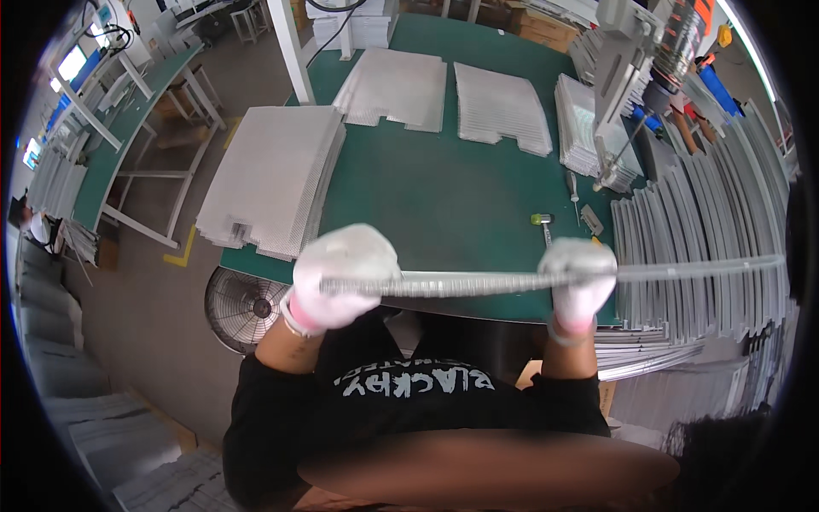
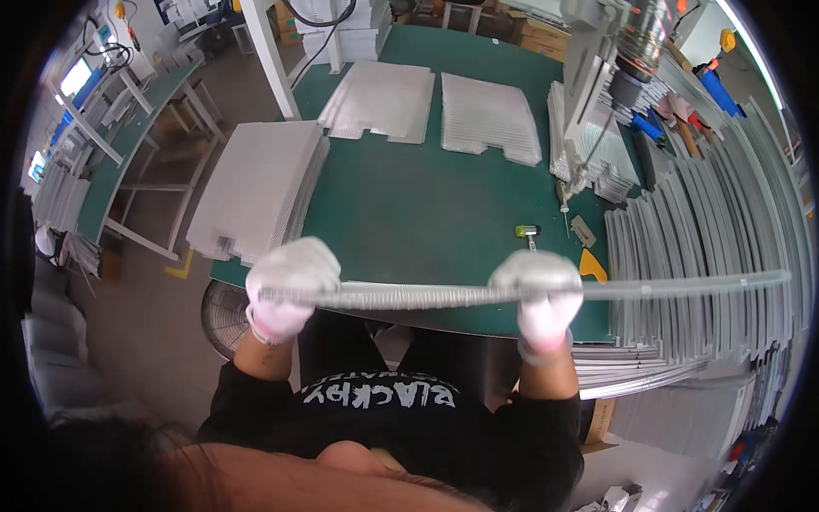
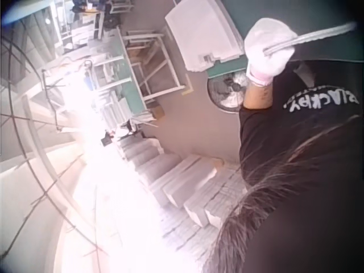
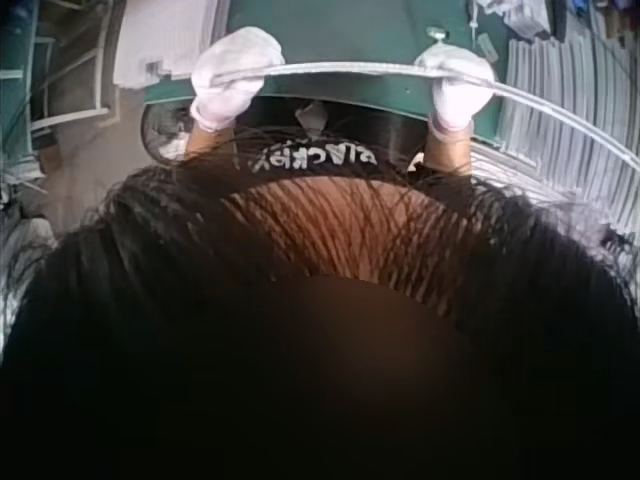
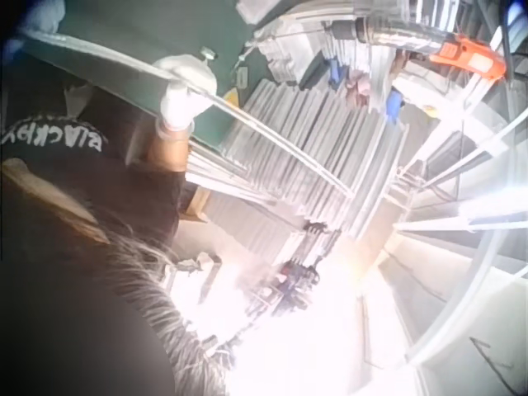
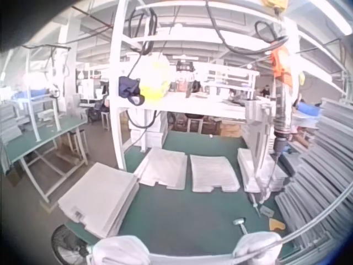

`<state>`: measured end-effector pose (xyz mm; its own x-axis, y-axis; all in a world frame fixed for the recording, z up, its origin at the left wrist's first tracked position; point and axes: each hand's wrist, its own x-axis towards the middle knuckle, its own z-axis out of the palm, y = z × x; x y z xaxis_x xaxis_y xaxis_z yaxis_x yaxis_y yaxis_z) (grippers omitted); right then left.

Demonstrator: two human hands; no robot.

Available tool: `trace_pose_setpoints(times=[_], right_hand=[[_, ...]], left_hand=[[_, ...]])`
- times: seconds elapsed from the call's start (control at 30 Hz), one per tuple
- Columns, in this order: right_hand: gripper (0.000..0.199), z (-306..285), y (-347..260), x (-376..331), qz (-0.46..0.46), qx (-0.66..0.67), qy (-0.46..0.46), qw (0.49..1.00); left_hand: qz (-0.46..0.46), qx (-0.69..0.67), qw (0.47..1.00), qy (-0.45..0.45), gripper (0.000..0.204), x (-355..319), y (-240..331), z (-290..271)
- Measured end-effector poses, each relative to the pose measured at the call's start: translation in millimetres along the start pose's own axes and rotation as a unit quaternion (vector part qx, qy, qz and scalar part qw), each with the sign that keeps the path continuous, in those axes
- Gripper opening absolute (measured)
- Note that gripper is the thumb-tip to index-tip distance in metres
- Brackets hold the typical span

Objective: Assemble a mesh filter into a metal frame using a hammer and an electric screwdriver.

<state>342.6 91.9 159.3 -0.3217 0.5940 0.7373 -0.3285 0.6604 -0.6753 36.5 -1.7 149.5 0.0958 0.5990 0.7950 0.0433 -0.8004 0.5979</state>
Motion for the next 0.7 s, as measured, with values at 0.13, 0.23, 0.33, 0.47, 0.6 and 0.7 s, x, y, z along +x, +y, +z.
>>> trace_pose_setpoints(times=[0.13, 0.23, 0.33, 0.47, 0.6, 0.7], right_hand=[[0.052, 8, -31, -36, -0.082, -0.009, -0.097, 0.992], [0.043, -12, -30, -32, -0.136, 0.076, -0.351, 0.923], [0.028, -21, -35, -62, -0.122, 0.030, -0.396, 0.909], [0.019, -13, -42, -81, -0.110, -0.003, -0.318, 0.942], [0.018, -13, -43, -79, -0.102, -0.001, -0.319, 0.942], [0.018, -8, -42, -87, -0.114, -0.011, -0.279, 0.954]], left_hand=[[0.066, -0.219, 0.941, -0.251, 0.048, -7, -1, -4], [-0.053, -0.166, 0.900, -0.399, 0.046, -47, -19, -15], [-0.144, 0.174, 0.870, -0.437, 0.053, -75, -51, -16], [-0.172, 0.214, 0.842, -0.465, 0.049, -79, -74, -22], [-0.181, 0.239, 0.832, -0.467, 0.046, -79, -81, -40], [-0.205, 0.241, 0.807, -0.498, 0.042, -75, -95, -43]])
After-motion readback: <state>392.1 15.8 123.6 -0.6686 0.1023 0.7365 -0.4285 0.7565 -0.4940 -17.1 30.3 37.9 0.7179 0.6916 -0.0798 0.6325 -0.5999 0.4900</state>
